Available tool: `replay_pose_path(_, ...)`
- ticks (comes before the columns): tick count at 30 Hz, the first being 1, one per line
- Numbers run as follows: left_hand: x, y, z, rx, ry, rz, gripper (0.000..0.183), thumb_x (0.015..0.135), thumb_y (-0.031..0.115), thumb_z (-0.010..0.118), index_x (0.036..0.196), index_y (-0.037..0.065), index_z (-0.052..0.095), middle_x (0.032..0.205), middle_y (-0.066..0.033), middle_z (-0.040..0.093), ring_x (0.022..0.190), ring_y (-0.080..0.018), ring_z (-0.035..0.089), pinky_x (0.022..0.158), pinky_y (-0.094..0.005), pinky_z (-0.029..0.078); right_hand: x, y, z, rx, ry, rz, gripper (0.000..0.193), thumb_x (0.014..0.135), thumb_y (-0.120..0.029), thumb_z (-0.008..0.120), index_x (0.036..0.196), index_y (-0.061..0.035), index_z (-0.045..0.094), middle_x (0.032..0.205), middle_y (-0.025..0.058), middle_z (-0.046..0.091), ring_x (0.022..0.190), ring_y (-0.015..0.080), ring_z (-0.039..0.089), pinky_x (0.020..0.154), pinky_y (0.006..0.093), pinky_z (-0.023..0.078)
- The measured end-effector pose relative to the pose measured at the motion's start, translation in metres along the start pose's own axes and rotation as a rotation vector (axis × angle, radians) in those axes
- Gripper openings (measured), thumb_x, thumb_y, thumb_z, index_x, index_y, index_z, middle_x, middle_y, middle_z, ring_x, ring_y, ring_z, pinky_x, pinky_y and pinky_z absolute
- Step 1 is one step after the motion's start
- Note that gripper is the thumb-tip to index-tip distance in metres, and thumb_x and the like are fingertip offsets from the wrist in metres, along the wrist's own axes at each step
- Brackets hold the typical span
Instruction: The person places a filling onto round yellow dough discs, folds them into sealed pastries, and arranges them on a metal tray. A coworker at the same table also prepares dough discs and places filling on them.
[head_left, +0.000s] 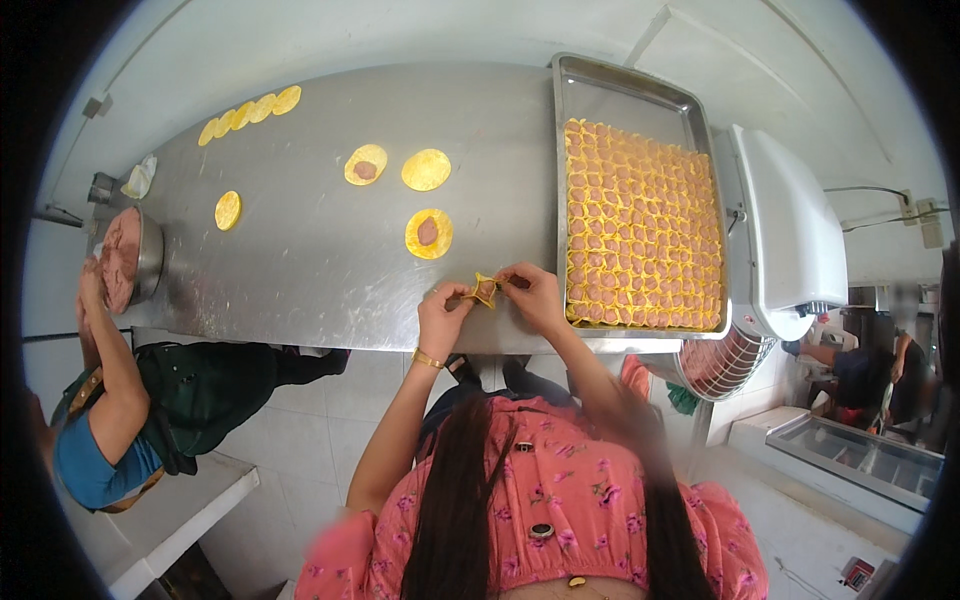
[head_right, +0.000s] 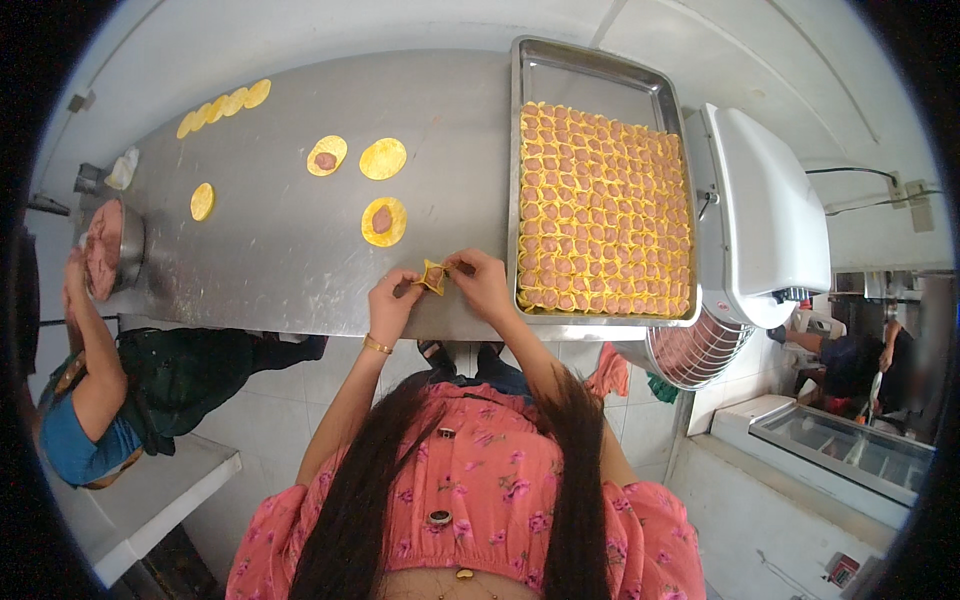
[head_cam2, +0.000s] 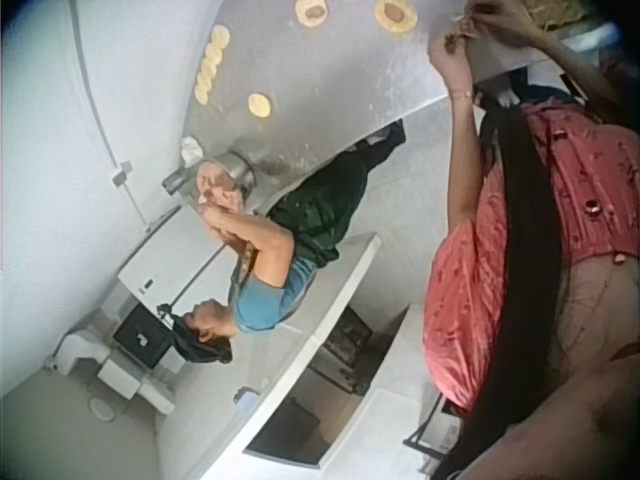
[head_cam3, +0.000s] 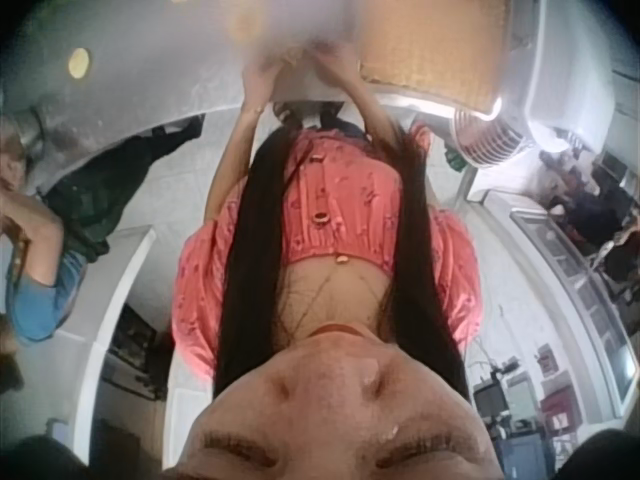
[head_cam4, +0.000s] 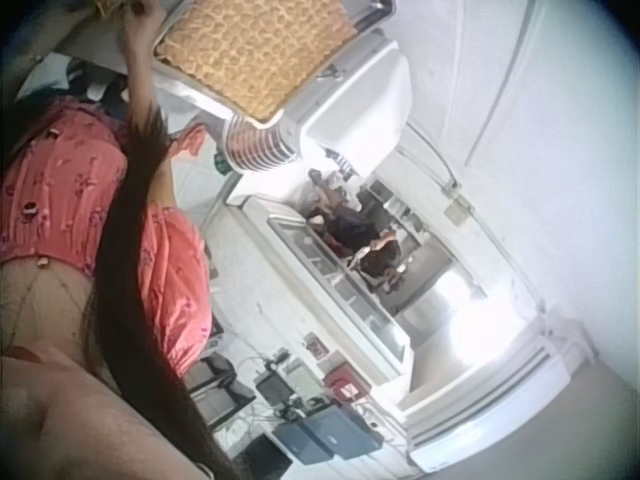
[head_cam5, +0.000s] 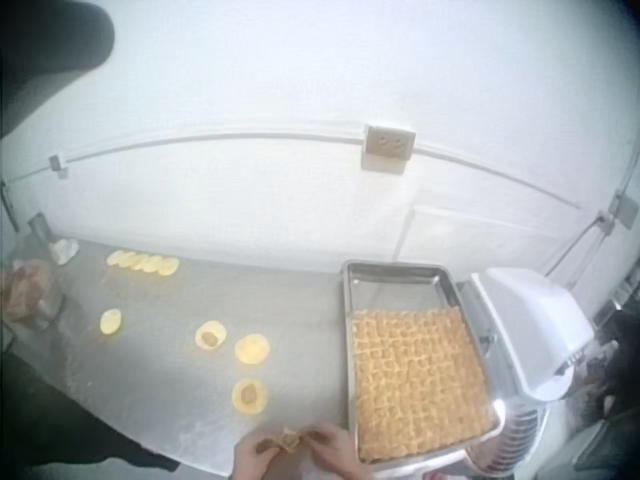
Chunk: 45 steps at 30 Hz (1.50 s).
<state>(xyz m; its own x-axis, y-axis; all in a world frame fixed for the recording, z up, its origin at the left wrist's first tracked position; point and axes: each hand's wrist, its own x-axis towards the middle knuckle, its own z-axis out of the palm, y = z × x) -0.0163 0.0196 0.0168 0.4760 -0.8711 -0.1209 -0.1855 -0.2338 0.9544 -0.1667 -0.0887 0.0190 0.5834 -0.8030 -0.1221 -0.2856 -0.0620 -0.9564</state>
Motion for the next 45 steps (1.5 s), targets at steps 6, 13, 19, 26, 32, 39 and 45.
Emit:
replay_pose_path(6,0.000,-0.010,0.005,0.166,-0.014,0.234,0.020,0.064,-0.008,0.066,0.082,0.000,0.059,0.100,-0.0109,0.065,0.085,-0.0236,0.064,0.070,-0.0294,0.053,-0.004,-0.006,0.002,-0.255,-0.117,-0.300,0.031,0.068,0.009,0.058,0.098,-0.0020,0.060,0.091,0.0153,0.061,0.089,0.0336,0.062,0.078,0.0386,0.049)
replay_pose_path(13,0.003,0.001,0.003,0.171,-0.088,0.067,0.028,0.070,-0.004,0.068,0.096,0.001,0.060,0.096,-0.0146,0.066,0.077,-0.0247,0.067,0.069,-0.0313,0.054,0.002,-0.003,0.004,-0.370,-0.111,-0.248,0.024,0.073,0.000,0.058,0.096,-0.0041,0.059,0.092,0.0143,0.060,0.085,0.0366,0.059,0.073,0.0428,0.047)
replay_pose_path(19,0.003,-0.005,-0.003,0.229,-0.193,0.058,0.032,0.067,0.000,0.072,0.098,0.002,0.064,0.092,-0.0145,0.066,0.074,-0.0254,0.067,0.069,-0.0324,0.053,-0.004,0.005,0.004,-0.429,-0.131,-0.133,0.021,0.073,0.000,0.058,0.094,-0.0032,0.062,0.090,0.0154,0.061,0.083,0.0362,0.060,0.072,0.0427,0.049)
replay_pose_path(26,-0.003,0.004,0.005,0.259,-0.105,0.244,0.025,0.066,0.000,0.073,0.090,0.002,0.065,0.073,-0.0115,0.063,0.069,-0.0268,0.064,0.066,-0.0332,0.052,-0.013,0.006,0.002,-0.287,-0.117,-0.134,0.032,0.068,0.006,0.060,0.099,-0.0031,0.063,0.092,0.0133,0.061,0.083,0.0303,0.063,0.072,0.0365,0.051)
replay_pose_path(32,-0.008,0.006,0.009,0.204,-0.146,0.090,0.024,0.068,0.001,0.073,0.090,0.001,0.064,0.078,-0.0132,0.067,0.070,-0.0253,0.066,0.064,-0.0333,0.052,-0.022,-0.002,-0.001,-0.445,-0.011,-0.272,0.030,0.069,0.006,0.055,0.098,-0.0023,0.061,0.098,0.0149,0.060,0.090,0.0368,0.059,0.077,0.0402,0.049)
replay_pose_path(39,-0.007,0.006,0.016,0.338,-0.164,0.123,0.026,0.070,0.004,0.072,0.095,0.002,0.063,0.076,-0.0124,0.067,0.070,-0.0251,0.067,0.065,-0.0321,0.052,-0.023,-0.002,0.000,-0.437,-0.059,-0.255,0.037,0.069,0.005,0.059,0.105,-0.0047,0.059,0.101,0.0119,0.058,0.090,0.0344,0.058,0.076,0.0397,0.049)
replay_pose_path(45,-0.007,0.003,0.017,0.303,-0.106,0.226,0.029,0.070,0.005,0.074,0.096,0.002,0.062,0.081,-0.0137,0.067,0.072,-0.0268,0.067,0.066,-0.0337,0.052,-0.033,-0.003,0.004,-0.517,0.003,-0.200,0.031,0.071,0.002,0.057,0.102,-0.0029,0.060,0.097,0.0166,0.057,0.091,0.0376,0.056,0.079,0.0435,0.047)
